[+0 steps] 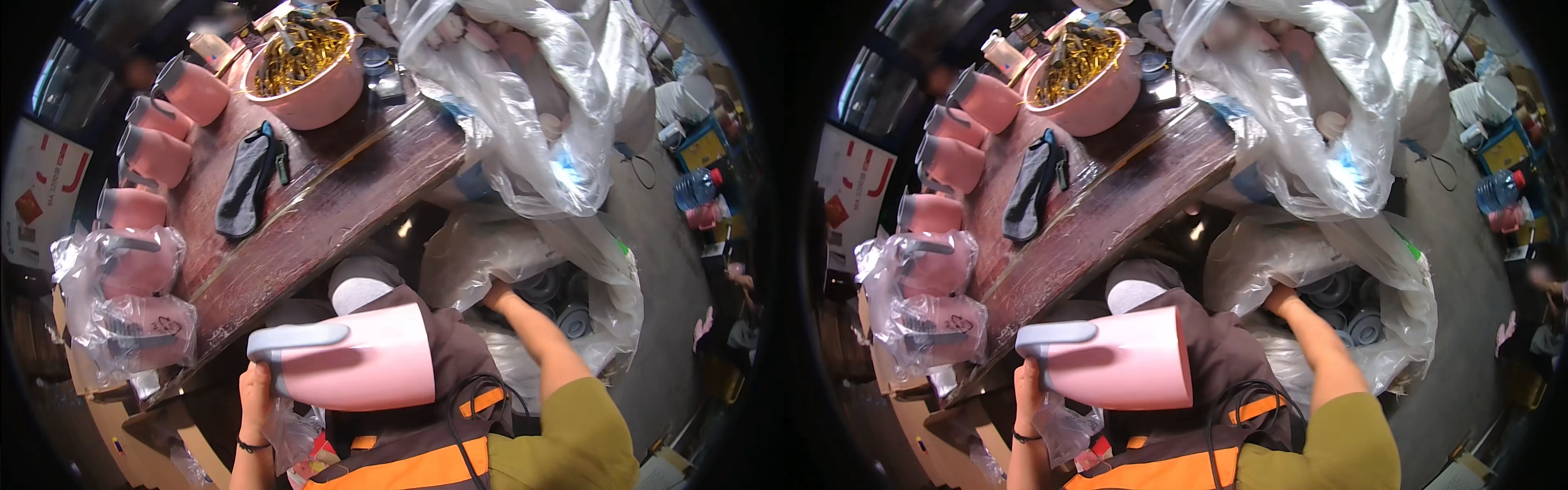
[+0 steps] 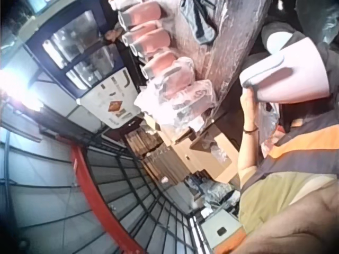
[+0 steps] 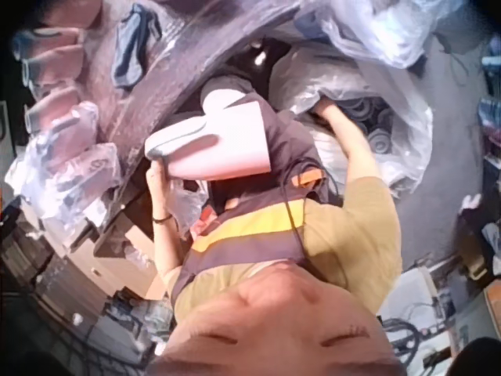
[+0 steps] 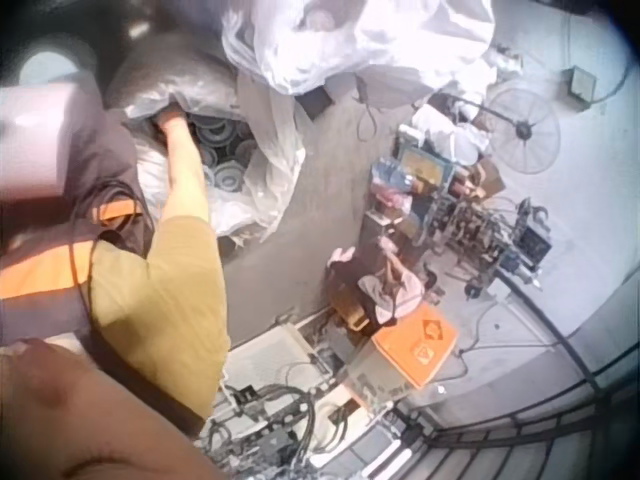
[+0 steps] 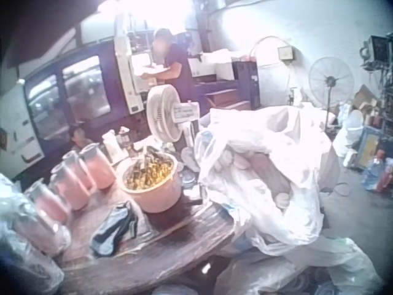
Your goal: The person assembles pink pitchers by attaching gray lids and handles, then wrapping each unit in a clear plastic bag. The person repeatedly picks up a pitcher, secures the lid and handle, and places the finished unit into a bag on the table.
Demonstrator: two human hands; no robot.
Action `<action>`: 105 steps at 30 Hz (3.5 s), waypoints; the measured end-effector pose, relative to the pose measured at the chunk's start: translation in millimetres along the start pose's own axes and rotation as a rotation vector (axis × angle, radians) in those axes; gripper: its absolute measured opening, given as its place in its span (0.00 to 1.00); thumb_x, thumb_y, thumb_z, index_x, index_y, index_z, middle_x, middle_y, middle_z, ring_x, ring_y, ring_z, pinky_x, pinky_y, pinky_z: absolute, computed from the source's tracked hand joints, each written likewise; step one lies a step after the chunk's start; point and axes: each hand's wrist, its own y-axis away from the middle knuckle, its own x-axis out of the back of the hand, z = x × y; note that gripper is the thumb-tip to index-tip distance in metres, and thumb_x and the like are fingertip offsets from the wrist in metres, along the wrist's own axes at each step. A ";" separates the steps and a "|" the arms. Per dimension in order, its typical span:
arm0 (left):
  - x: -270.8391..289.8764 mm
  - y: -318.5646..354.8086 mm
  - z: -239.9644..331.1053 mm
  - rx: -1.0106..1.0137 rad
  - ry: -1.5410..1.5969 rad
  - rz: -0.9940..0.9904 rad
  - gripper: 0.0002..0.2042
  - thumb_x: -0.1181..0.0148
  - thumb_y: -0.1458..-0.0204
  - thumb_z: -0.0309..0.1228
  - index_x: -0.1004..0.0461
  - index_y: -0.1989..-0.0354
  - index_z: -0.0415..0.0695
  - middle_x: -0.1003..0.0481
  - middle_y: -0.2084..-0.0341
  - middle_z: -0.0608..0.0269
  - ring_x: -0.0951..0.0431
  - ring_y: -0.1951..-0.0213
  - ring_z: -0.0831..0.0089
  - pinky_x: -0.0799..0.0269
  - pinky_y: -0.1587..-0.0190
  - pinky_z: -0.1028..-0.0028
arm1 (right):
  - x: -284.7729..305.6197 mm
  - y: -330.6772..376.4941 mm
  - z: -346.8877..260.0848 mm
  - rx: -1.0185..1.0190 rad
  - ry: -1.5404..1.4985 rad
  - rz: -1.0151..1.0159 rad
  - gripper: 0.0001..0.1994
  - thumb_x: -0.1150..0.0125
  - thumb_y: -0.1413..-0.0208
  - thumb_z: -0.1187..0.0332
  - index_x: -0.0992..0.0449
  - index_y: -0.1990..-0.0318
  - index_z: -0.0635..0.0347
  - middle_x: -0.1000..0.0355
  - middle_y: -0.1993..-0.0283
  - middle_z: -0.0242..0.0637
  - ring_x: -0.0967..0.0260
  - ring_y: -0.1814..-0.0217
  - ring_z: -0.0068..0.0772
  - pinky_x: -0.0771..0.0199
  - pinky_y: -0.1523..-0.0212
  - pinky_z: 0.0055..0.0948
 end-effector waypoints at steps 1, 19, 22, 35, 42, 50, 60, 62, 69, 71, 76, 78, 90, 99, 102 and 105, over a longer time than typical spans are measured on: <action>1.5 0.3 -3.3 0.046 0.033 0.027 0.30 0.49 0.42 0.54 0.25 0.56 0.32 0.25 0.58 0.59 0.26 0.57 0.73 0.32 0.54 0.74 | 16.1 1.7 -2.5 0.047 -0.023 -0.015 0.20 0.56 0.42 0.61 0.31 0.43 0.52 0.33 0.41 0.44 0.37 0.39 0.46 0.39 0.39 0.42; -5.2 -12.0 -31.7 0.159 0.467 0.171 0.31 0.55 0.40 0.55 0.26 0.54 0.34 0.22 0.63 0.61 0.23 0.63 0.73 0.29 0.59 0.74 | 191.2 95.7 -167.5 0.097 -0.776 0.181 0.30 0.50 0.40 0.51 0.39 0.37 0.64 0.44 0.34 0.54 0.50 0.29 0.53 0.50 0.33 0.43; 3.8 -13.0 -51.6 0.188 0.472 0.206 0.31 0.56 0.39 0.55 0.25 0.56 0.34 0.22 0.65 0.62 0.23 0.65 0.74 0.29 0.60 0.74 | 199.4 140.8 -174.5 0.321 -0.536 0.028 0.33 0.48 0.41 0.49 0.41 0.36 0.63 0.48 0.31 0.54 0.55 0.27 0.56 0.53 0.31 0.44; 9.9 -1.1 -62.7 0.234 0.461 0.215 0.33 0.56 0.41 0.59 0.23 0.61 0.35 0.22 0.68 0.63 0.25 0.68 0.77 0.31 0.64 0.76 | 234.5 37.5 -181.4 -0.210 -1.257 0.359 0.21 0.47 0.36 0.54 0.28 0.75 0.61 0.35 0.75 0.20 0.45 0.73 0.13 0.41 0.72 0.18; -14.9 11.0 -49.2 0.084 0.674 0.204 0.31 0.57 0.39 0.56 0.29 0.50 0.36 0.23 0.58 0.60 0.23 0.58 0.71 0.29 0.54 0.72 | 279.5 49.5 -297.3 0.416 -0.906 0.778 0.26 0.50 0.38 0.48 0.23 0.59 0.68 0.29 0.55 0.45 0.31 0.53 0.35 0.34 0.51 0.31; -11.8 16.1 -59.0 0.263 0.746 0.199 0.33 0.56 0.40 0.57 0.31 0.49 0.34 0.24 0.58 0.56 0.24 0.56 0.70 0.29 0.51 0.71 | 258.8 66.7 -290.7 0.646 -0.928 0.751 0.18 0.42 0.42 0.55 0.22 0.59 0.65 0.29 0.56 0.45 0.33 0.55 0.42 0.32 0.53 0.35; 35.7 19.1 12.6 -0.822 -0.661 0.257 0.20 0.40 0.48 0.41 0.22 0.67 0.30 0.42 0.38 0.37 0.27 0.48 0.56 0.33 0.47 0.68 | 258.0 37.7 -281.5 -0.244 -2.031 -0.240 0.19 0.51 0.35 0.55 0.28 0.51 0.63 0.26 0.57 0.36 0.29 0.56 0.25 0.29 0.54 0.28; 42.8 9.5 -6.1 -0.621 -0.242 0.350 0.28 0.43 0.45 0.51 0.23 0.60 0.30 0.34 0.43 0.44 0.25 0.53 0.65 0.31 0.51 0.73 | 261.0 39.9 -275.7 0.056 -1.890 -0.176 0.20 0.51 0.35 0.56 0.28 0.48 0.63 0.29 0.48 0.39 0.33 0.46 0.30 0.35 0.44 0.32; 31.9 14.7 -34.3 0.091 0.258 0.317 0.33 0.53 0.43 0.60 0.23 0.67 0.34 0.25 0.77 0.67 0.29 0.74 0.81 0.35 0.71 0.79 | 277.2 47.6 -277.4 0.405 -1.127 0.024 0.36 0.37 0.48 0.54 0.41 0.35 0.61 0.38 0.38 0.45 0.39 0.37 0.37 0.40 0.39 0.34; 27.7 17.4 -38.7 -0.094 0.162 0.354 0.33 0.51 0.44 0.60 0.23 0.66 0.33 0.26 0.67 0.60 0.27 0.66 0.77 0.33 0.62 0.76 | 269.5 47.5 -274.5 0.261 -1.231 -0.062 0.34 0.38 0.47 0.56 0.41 0.35 0.62 0.36 0.40 0.43 0.36 0.41 0.33 0.38 0.41 0.32; 35.4 10.0 -17.8 -0.631 -0.166 0.190 0.35 0.47 0.45 0.56 0.31 0.48 0.29 0.45 0.34 0.45 0.37 0.39 0.63 0.42 0.38 0.67 | 243.6 38.1 -266.3 0.025 -1.684 -0.272 0.21 0.54 0.34 0.58 0.34 0.43 0.65 0.31 0.48 0.35 0.35 0.48 0.24 0.36 0.46 0.24; 32.5 3.7 -0.3 -0.519 -0.125 0.231 0.38 0.51 0.49 0.65 0.24 0.57 0.33 0.45 0.36 0.41 0.35 0.40 0.56 0.42 0.39 0.63 | 231.4 37.4 -261.9 0.076 -1.692 -0.131 0.19 0.53 0.35 0.59 0.33 0.45 0.65 0.31 0.48 0.34 0.35 0.48 0.23 0.36 0.46 0.24; -14.1 -16.1 -32.1 -0.062 0.599 0.163 0.09 0.46 0.51 0.25 0.36 0.62 0.41 0.28 0.59 0.53 0.24 0.53 0.62 0.28 0.59 0.71 | 204.5 26.8 -275.2 0.157 -1.576 0.369 0.23 0.48 0.38 0.54 0.34 0.45 0.64 0.30 0.50 0.39 0.33 0.46 0.30 0.32 0.47 0.31; 29.3 11.4 16.6 -0.231 0.382 0.274 0.20 0.40 0.47 0.34 0.30 0.50 0.33 0.25 0.55 0.53 0.22 0.57 0.68 0.27 0.56 0.72 | 325.8 -12.2 -142.9 0.105 -1.103 0.642 0.08 0.52 0.40 0.69 0.28 0.59 0.61 0.28 0.65 0.33 0.31 0.64 0.23 0.31 0.63 0.25; 38.2 21.6 35.7 -0.230 0.263 0.083 0.13 0.39 0.47 0.30 0.30 0.59 0.34 0.24 0.64 0.56 0.21 0.74 0.71 0.26 0.74 0.77 | 391.4 -75.9 -35.7 0.015 -0.696 1.094 0.08 0.54 0.41 0.72 0.27 0.60 0.62 0.27 0.66 0.34 0.29 0.65 0.28 0.30 0.62 0.27; 22.9 21.0 45.8 -0.113 0.113 0.215 0.08 0.41 0.48 0.26 0.29 0.63 0.35 0.22 0.69 0.58 0.24 0.78 0.73 0.25 0.75 0.75 | 388.7 -140.6 83.6 -0.232 -0.164 1.098 0.15 0.57 0.40 0.68 0.27 0.51 0.61 0.26 0.52 0.50 0.29 0.49 0.50 0.31 0.47 0.39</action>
